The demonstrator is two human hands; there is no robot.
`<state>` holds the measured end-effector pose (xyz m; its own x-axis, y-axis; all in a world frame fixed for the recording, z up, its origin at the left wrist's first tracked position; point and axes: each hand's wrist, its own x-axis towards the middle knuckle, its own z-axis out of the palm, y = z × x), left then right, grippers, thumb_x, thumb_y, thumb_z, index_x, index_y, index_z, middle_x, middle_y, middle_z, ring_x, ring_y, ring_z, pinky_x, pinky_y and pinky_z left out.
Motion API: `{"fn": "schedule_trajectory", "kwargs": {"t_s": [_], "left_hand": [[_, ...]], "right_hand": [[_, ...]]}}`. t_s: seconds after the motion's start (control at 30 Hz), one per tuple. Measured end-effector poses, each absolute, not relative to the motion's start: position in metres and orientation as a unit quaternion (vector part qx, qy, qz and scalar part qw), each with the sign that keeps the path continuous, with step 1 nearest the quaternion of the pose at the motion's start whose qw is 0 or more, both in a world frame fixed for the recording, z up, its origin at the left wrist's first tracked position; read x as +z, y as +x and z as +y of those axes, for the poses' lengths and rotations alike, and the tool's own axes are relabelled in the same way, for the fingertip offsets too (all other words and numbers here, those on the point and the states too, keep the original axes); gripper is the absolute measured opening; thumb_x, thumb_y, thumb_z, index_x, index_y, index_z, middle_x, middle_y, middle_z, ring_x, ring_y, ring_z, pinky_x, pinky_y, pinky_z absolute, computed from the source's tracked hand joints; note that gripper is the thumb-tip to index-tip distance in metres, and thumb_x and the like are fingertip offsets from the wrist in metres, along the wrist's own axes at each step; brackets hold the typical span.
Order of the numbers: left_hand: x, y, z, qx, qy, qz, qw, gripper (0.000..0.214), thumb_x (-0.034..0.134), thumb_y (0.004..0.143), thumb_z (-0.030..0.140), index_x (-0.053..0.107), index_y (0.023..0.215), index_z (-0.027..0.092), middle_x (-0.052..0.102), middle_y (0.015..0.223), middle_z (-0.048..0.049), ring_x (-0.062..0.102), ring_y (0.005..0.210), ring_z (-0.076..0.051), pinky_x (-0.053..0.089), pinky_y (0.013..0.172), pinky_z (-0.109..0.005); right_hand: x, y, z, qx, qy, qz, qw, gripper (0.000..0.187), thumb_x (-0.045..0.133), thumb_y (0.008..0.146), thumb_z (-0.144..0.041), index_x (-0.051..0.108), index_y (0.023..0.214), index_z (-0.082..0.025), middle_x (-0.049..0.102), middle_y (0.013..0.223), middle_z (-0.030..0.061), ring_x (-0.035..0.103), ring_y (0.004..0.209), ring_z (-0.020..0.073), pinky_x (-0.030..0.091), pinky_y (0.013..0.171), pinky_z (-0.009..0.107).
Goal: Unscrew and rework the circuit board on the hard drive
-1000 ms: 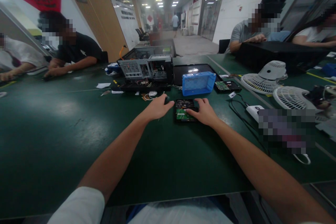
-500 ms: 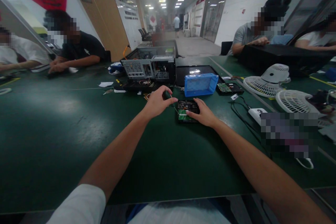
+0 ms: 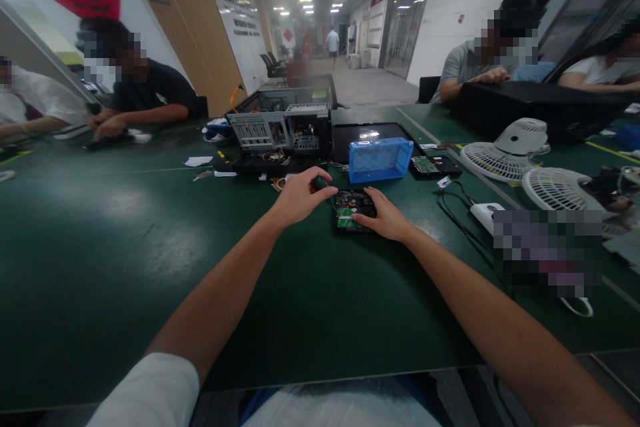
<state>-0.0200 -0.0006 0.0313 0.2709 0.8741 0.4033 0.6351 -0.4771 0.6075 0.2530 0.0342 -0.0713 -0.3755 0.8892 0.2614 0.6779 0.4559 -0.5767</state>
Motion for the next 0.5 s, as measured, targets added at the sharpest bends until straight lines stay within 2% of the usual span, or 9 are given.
{"fn": "schedule_trajectory", "kwargs": {"t_s": [0.5], "left_hand": [[0.0309, -0.0191, -0.0019, 0.355, 0.783, 0.479, 0.179, 0.034, 0.071, 0.088, 0.048, 0.07, 0.11, 0.022, 0.063, 0.072, 0.0031, 0.054, 0.061, -0.013, 0.039, 0.06, -0.026]], "right_hand": [[-0.0696, 0.2523, 0.0334, 0.19, -0.486, -0.807, 0.277, 0.091, 0.07, 0.085, -0.064, 0.04, 0.155, -0.015, 0.04, 0.16, 0.0203, 0.038, 0.15, 0.0337, 0.031, 0.125, 0.049]]}}
